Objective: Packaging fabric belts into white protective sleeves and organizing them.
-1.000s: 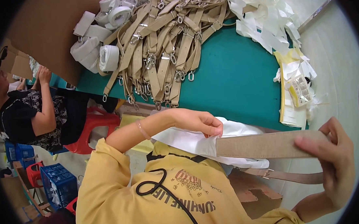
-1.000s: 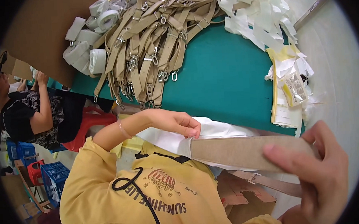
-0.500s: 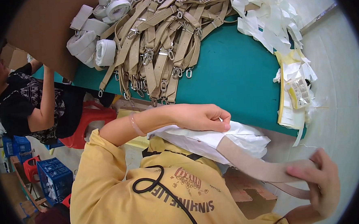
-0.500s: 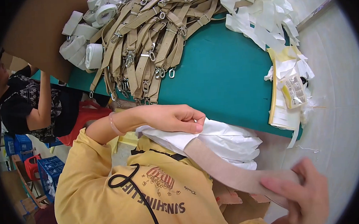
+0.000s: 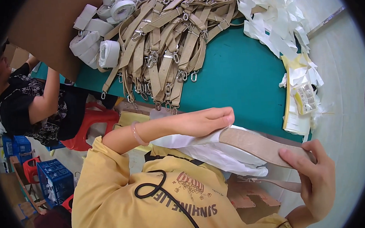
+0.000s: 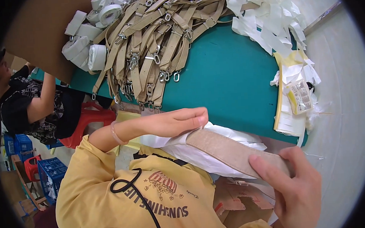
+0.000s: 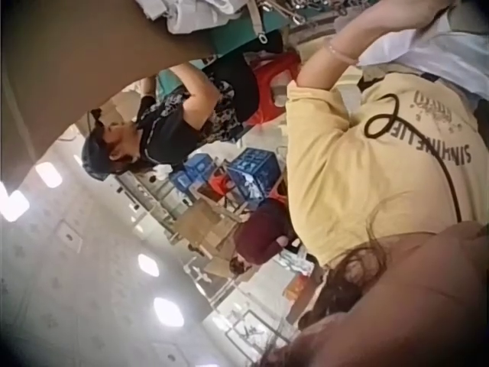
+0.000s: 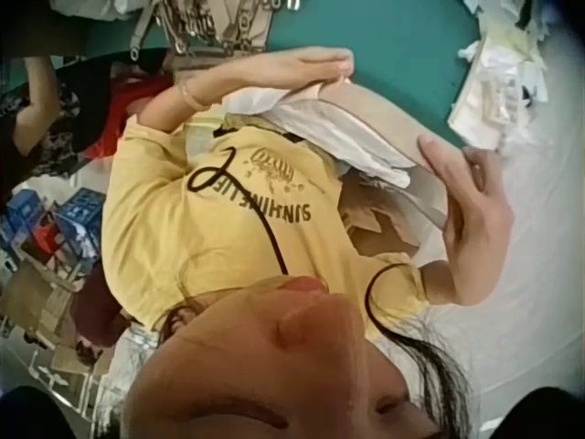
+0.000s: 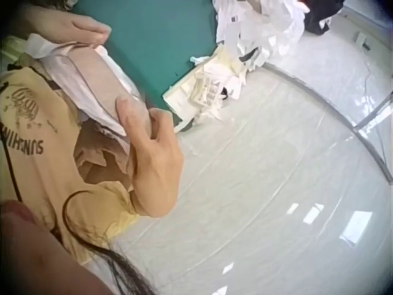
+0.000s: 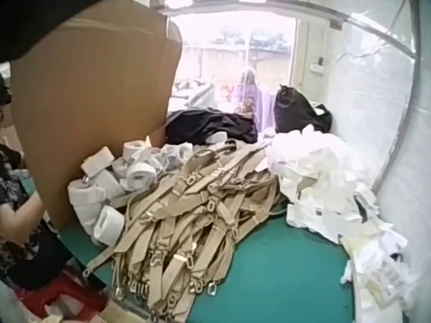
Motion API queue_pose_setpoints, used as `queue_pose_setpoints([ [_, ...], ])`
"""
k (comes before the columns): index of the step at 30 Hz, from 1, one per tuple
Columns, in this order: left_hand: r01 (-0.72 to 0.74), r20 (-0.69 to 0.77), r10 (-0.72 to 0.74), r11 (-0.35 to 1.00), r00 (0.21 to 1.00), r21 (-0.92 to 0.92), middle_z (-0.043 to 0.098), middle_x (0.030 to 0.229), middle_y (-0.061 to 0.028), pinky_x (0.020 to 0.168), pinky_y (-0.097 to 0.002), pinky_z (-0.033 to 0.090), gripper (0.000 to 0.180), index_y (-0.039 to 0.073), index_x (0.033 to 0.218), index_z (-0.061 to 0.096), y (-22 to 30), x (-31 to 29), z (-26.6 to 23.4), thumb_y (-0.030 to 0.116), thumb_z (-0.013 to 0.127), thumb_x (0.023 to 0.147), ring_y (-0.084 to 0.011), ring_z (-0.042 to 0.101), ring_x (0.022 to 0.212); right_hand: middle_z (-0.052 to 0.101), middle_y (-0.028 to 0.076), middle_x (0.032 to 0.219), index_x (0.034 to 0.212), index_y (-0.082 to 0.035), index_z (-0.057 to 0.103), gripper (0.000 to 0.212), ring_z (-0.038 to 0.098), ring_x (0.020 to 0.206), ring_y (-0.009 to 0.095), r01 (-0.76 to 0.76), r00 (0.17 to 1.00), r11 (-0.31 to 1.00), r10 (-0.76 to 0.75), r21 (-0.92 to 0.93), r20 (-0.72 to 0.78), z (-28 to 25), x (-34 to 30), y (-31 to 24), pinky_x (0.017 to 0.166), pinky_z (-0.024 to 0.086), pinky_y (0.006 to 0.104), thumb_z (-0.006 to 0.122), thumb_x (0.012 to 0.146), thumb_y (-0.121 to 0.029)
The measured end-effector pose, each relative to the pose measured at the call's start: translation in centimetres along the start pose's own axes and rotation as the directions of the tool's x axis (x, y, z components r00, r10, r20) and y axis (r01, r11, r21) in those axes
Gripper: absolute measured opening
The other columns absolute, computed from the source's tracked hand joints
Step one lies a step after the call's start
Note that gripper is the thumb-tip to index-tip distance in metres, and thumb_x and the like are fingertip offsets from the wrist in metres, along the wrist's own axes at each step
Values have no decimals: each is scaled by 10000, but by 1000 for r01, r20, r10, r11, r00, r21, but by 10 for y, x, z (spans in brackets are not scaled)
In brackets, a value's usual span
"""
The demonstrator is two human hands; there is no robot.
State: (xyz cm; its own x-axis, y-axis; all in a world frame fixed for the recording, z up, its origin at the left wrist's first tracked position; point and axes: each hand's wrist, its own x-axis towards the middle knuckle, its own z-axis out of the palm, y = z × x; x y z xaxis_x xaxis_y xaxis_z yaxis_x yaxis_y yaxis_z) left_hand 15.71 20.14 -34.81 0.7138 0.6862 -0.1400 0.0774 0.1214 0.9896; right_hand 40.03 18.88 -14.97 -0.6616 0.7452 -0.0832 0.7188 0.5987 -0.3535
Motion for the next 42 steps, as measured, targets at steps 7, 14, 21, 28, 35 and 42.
queue_pose_setpoints([
  [7, -82, -382, 367, 804, 848, 589, 384, 1393, -199, 1029, -406, 325, 972, 19, 1424, 226, -42, -33, 55, 413, 781, 730, -329, 401, 1277, 482, 149, 722, 1055, -51, 683, 455, 508, 592, 287, -108, 993, 993, 105, -53, -50, 11, 12, 2, 528, 373, 301, 533, 679, 158],
  [14, -113, -406, 350, 856, 844, 504, 454, 1274, -216, 963, -443, 398, 834, 62, 1420, 231, -86, -21, 88, 117, 743, 765, -396, 466, 1181, 488, 148, 689, 1062, -51, 681, 491, 487, 561, 291, -48, 998, 994, 46, -93, -32, 6, 14, -8, 499, 349, 324, 525, 648, 162],
  [21, -249, -358, 485, 806, 798, 537, 530, 1150, -199, 856, -429, 440, 775, 82, 1418, 267, -54, -27, 66, -15, 677, 768, -385, 544, 990, 469, 157, 685, 1190, -79, 620, 535, 493, 561, 258, 8, 982, 978, 31, -207, 186, -34, 2, -15, 540, 391, 280, 497, 715, 134],
  [28, -114, -442, 266, 934, 857, 340, 562, 1047, -166, 869, -391, 429, 726, 103, 1480, 222, -29, -28, 53, 12, 573, 851, -312, 551, 900, 466, 109, 579, 955, -70, 717, 445, 460, 510, 281, 24, 998, 970, -9, -242, 65, -12, 9, -14, 461, 307, 368, 587, 558, 84],
  [35, -132, -241, 222, 931, 945, 340, 552, 1082, -161, 867, -363, 427, 630, 107, 1464, 309, -8, -39, 31, 23, 491, 867, -310, 516, 896, 505, 102, 589, 927, -31, 710, 406, 472, 496, 237, 32, 982, 976, 9, -214, 190, -32, 15, -16, 443, 295, 341, 607, 542, 47],
  [42, -265, -51, 342, 805, 938, 531, 549, 1072, -149, 898, -362, 410, 537, 105, 1464, 320, -3, -44, 25, 122, 442, 942, -298, 517, 963, 575, 137, 723, 908, -1, 673, 341, 520, 598, 293, 195, 981, 975, -195, -104, 11, -14, 31, 1, 509, 371, 344, 575, 611, 136],
])
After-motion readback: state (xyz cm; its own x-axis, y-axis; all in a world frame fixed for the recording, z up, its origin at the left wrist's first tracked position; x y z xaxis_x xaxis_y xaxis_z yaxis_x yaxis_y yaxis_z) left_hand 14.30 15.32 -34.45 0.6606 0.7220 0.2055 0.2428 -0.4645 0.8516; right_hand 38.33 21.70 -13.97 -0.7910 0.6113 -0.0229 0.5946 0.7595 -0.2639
